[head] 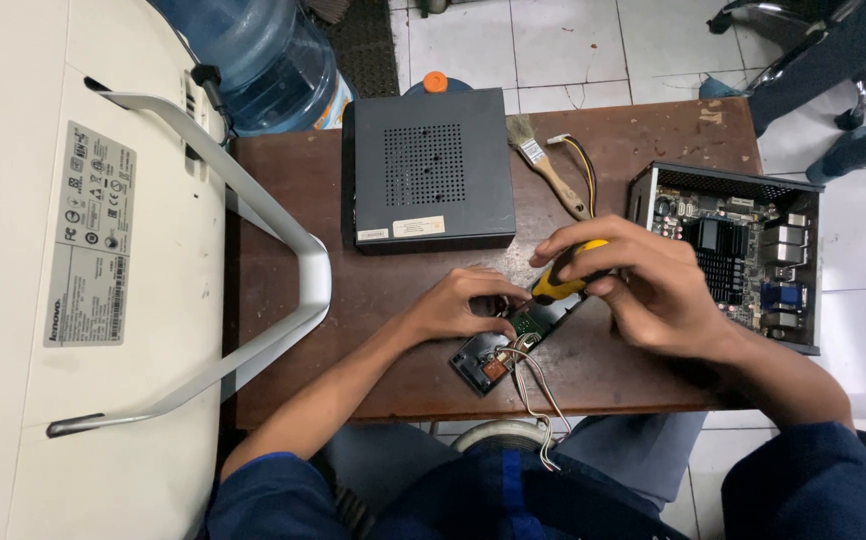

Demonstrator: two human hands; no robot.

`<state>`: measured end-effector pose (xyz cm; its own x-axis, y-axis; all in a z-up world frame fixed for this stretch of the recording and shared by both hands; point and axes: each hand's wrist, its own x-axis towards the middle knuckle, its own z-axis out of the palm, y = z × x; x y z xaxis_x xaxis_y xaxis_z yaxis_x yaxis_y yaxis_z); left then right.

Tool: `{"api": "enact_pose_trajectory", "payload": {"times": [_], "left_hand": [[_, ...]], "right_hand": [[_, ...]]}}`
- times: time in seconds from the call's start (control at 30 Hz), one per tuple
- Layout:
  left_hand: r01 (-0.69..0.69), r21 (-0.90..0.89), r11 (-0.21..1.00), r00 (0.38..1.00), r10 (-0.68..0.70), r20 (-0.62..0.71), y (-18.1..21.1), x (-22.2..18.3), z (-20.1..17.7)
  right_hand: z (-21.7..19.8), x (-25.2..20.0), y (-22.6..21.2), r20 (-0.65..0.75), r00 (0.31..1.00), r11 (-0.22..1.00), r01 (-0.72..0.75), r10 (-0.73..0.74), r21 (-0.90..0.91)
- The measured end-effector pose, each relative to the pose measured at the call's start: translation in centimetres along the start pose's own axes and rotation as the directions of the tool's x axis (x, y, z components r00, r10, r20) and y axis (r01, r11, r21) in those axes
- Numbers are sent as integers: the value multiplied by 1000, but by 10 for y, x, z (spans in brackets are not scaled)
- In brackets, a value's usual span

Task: Disassembling a small form factor computer by unscrewing and removing internal components like a circuit board.

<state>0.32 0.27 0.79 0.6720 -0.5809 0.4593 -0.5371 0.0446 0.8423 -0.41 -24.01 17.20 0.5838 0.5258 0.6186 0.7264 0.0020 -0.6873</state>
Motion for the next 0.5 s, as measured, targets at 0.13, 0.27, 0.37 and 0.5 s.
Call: {"api": "enact_pose_trajectory", "payload": {"times": [0.13, 0.27, 0.37, 0.5], "left_hand": [[-1, 4, 1000, 1000, 1, -10, -4, 0, -2], [-8, 32, 999, 1000, 8, -7, -10, -1, -4], [-2, 50, 999, 1000, 4, -23, -16, -4, -4], [-2, 66, 998, 999, 6, -52, -16, -7, -3]], "right_hand": [[-4, -1, -1, -45, 999, 1000, 12, -12, 3], [-7, 1, -3, -100, 995, 1000, 20, -21, -6], [-7, 1, -3, -118, 993, 1000, 24, -26, -18], [-11, -2, 1, -137, 990, 999, 34, -39, -43]]}}
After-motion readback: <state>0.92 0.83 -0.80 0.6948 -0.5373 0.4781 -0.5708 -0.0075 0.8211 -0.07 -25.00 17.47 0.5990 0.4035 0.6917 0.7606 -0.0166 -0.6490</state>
